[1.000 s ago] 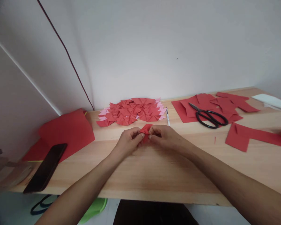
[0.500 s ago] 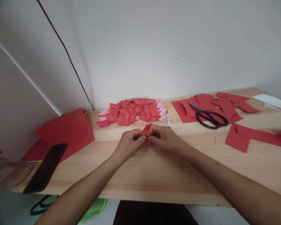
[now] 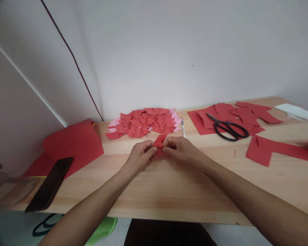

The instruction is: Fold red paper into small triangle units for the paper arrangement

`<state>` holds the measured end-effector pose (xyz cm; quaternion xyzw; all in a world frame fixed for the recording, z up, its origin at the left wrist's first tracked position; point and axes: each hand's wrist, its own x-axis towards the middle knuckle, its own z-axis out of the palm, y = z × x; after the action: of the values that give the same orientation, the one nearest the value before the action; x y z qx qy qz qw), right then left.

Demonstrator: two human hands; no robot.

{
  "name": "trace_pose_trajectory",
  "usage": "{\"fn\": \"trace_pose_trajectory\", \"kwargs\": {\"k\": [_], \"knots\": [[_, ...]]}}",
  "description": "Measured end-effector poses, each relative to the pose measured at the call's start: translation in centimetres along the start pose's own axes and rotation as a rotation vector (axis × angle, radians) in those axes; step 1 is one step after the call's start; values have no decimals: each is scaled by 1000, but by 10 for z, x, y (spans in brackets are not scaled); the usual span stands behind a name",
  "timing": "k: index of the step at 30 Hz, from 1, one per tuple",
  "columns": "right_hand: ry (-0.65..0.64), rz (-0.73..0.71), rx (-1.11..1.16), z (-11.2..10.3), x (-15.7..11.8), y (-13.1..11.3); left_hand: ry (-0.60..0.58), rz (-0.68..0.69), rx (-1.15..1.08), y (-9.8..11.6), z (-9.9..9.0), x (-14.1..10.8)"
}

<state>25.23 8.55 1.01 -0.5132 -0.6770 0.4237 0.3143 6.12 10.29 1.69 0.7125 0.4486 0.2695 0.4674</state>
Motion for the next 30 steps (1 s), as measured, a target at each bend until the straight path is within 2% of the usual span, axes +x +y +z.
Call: {"fn": "trace_pose_trajectory", "kwargs": {"k": [8, 13, 20, 30], "knots": [[5, -15, -6, 0, -1, -1, -36, -1, -22, -1, 0, 1], [9, -35, -3, 1, -1, 1, -19, -8, 54, -2, 0, 3], [0, -41, -31, 2, -1, 0, -12, 3, -7, -3, 1, 1], [-4, -45, -74, 4, -5, -8, -9, 12, 40, 1, 4, -1]]}}
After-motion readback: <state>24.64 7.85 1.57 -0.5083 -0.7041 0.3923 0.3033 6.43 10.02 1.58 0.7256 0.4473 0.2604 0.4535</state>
